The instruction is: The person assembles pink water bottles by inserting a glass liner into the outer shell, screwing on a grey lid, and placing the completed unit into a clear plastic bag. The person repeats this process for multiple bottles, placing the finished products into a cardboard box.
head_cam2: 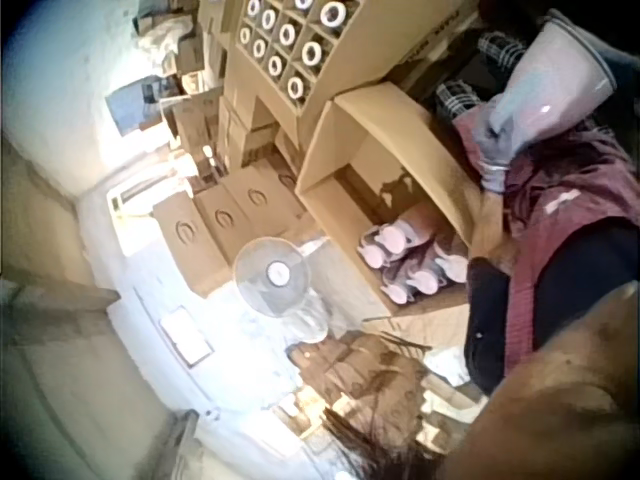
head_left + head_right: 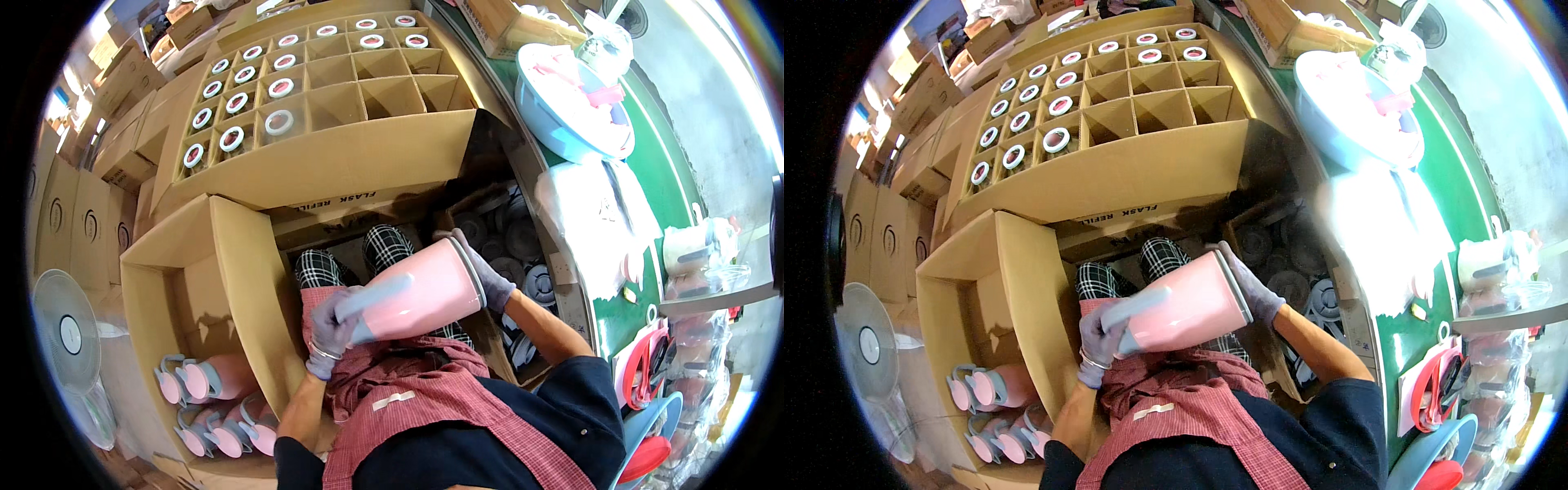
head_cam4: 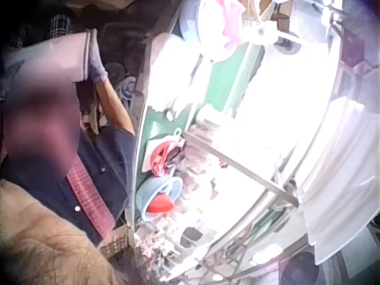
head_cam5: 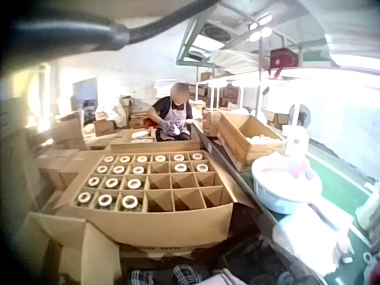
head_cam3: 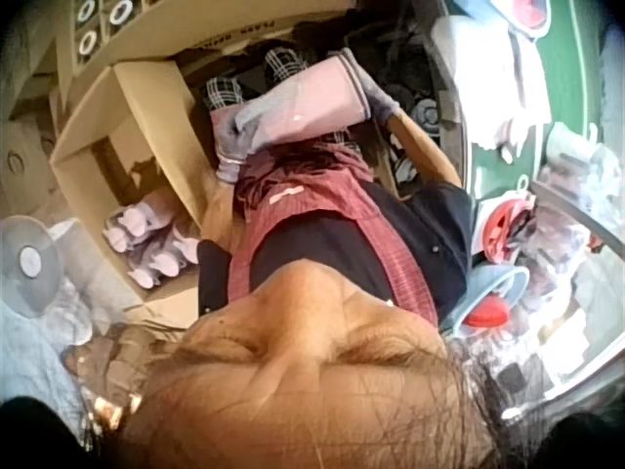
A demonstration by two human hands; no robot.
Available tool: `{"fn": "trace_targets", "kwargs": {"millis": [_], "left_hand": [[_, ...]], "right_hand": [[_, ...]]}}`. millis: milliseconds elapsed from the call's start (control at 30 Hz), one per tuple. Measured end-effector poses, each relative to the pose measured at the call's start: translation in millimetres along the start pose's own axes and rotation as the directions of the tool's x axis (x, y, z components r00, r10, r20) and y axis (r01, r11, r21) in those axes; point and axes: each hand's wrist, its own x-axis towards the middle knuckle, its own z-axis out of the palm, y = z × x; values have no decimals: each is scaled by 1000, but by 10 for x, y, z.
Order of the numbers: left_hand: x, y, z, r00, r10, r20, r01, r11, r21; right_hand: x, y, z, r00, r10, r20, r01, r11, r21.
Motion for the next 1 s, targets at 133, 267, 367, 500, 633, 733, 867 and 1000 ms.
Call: {"fn": "trace_targets", "kwargs": {"millis": [133,267,367,500,633,733,867,1000], "left_hand": [[197,187,10,827,-552,111,559,782,-275],[315,197,46,899,398,183,-433,869,239],[347,179,69,906,387,172,-419,881,221],[389,230,111,631,-747,208,769,569,-290],[412,225,139,957,223,184,-254,953,165],[380,102,109,899,370,235,-412,897,161],[332,-76,59,824,-527,206,564,794,-227],[364,20,82,936,-308,170,300,951,68]], "right_hand": [[-32,-6,0,923,-385,-16,378,914,-148],[47,86,13,947,320,6,-169,484,859],[14,161,-53,908,403,115,-262,331,906],[-88,275,-155,963,-187,-196,226,953,200],[-14,461,-136,994,-82,79,-48,328,943],[-9,406,-98,996,-46,-70,63,966,251],[-249,-61,-156,938,-347,17,345,924,-165],[-344,-152,-32,988,-149,-39,154,930,334]]}}
